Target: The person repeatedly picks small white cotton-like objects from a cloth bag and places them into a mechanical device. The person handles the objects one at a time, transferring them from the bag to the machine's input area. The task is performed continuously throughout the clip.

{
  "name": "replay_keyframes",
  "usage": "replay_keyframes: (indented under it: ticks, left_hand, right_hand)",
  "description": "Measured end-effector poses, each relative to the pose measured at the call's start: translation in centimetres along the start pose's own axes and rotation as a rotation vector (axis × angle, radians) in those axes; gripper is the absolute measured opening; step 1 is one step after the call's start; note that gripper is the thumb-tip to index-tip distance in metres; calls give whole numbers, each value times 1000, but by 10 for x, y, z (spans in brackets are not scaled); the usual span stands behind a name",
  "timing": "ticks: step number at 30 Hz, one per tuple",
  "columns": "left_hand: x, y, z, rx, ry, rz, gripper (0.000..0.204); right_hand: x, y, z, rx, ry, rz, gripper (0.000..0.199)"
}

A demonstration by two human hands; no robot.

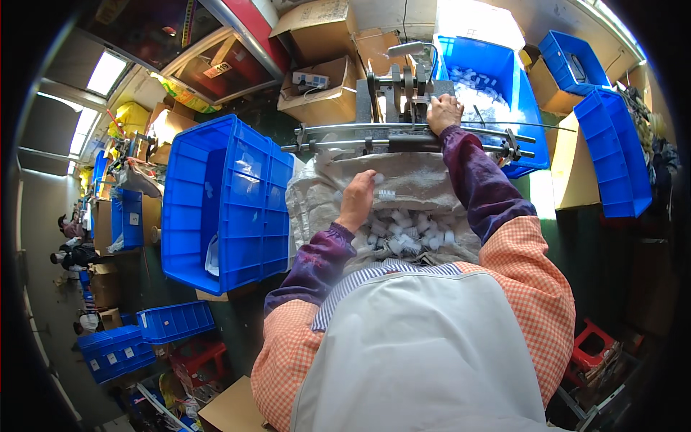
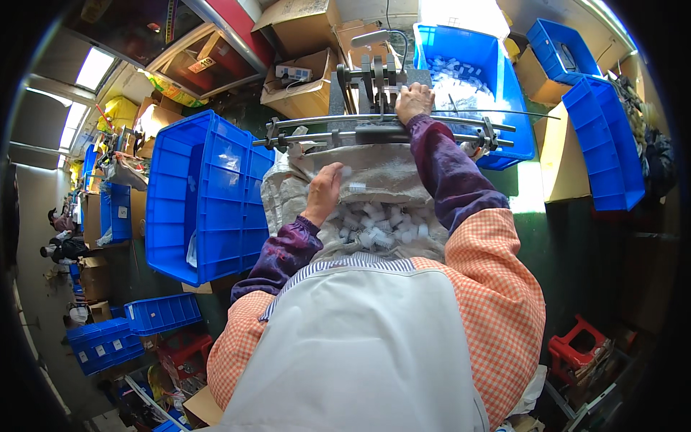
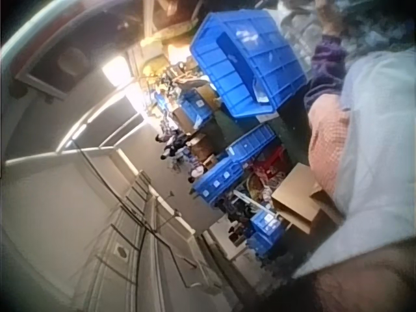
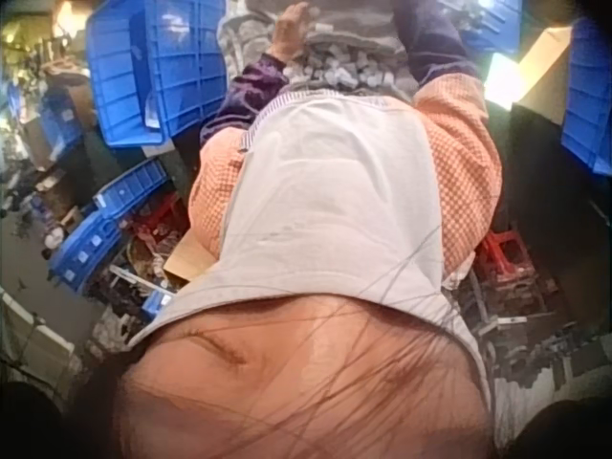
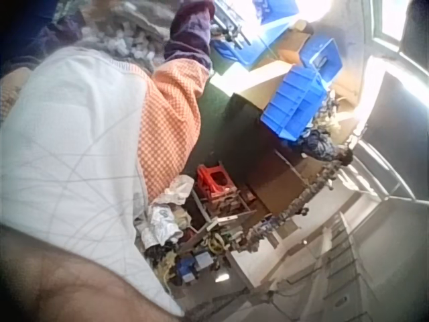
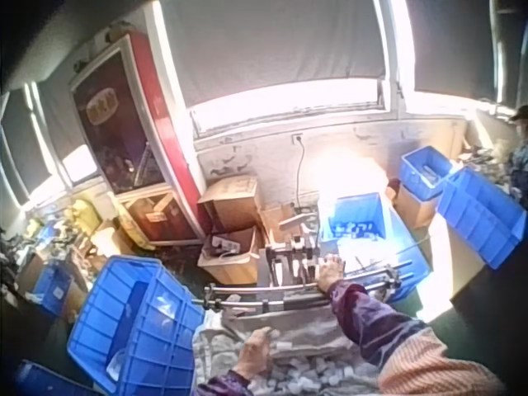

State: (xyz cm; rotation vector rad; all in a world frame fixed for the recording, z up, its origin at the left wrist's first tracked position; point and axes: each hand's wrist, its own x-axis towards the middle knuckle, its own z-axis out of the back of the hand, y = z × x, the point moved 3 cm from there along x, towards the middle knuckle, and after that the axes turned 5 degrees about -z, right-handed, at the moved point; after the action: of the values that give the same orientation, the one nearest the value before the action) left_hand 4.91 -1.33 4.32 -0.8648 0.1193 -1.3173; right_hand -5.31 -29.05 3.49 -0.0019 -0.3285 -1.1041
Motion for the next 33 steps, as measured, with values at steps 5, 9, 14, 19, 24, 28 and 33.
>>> replay_keyframes:
  ticks: [5, 9, 14, 19, 24, 28, 33]
  left_hand:
    - [9, -11, 1, -101, 2, -42, 19]
    - [15, -28, 2, -149, -3, -45, 17]
    - [31, -55, 2, -157, -8, -164, 17]
    - [52, -71, -3, -203, -61, -195, 18]
    - [59, -73, -10, -247, 21, -7, 26]
    - [23, -35, -24, 97, 213, 5, 31]
    - [-26, 16, -52, 322, 427, -13, 34]
  right_hand:
    - [19, -49, -12, 79, 99, -64, 20]
    - [33, -48, 18, -156, 247, -66, 21]
    - [41, -101, 46, -238, 60, -383, 42]
    - [-37, -44, 87, 548, 329, 286, 30]
    - [-82, -2, 86, 907, 697, 525, 29]
    - [-20, -25, 42, 444, 67, 214, 15]
    - [10, -23, 6, 143, -51, 155, 15]
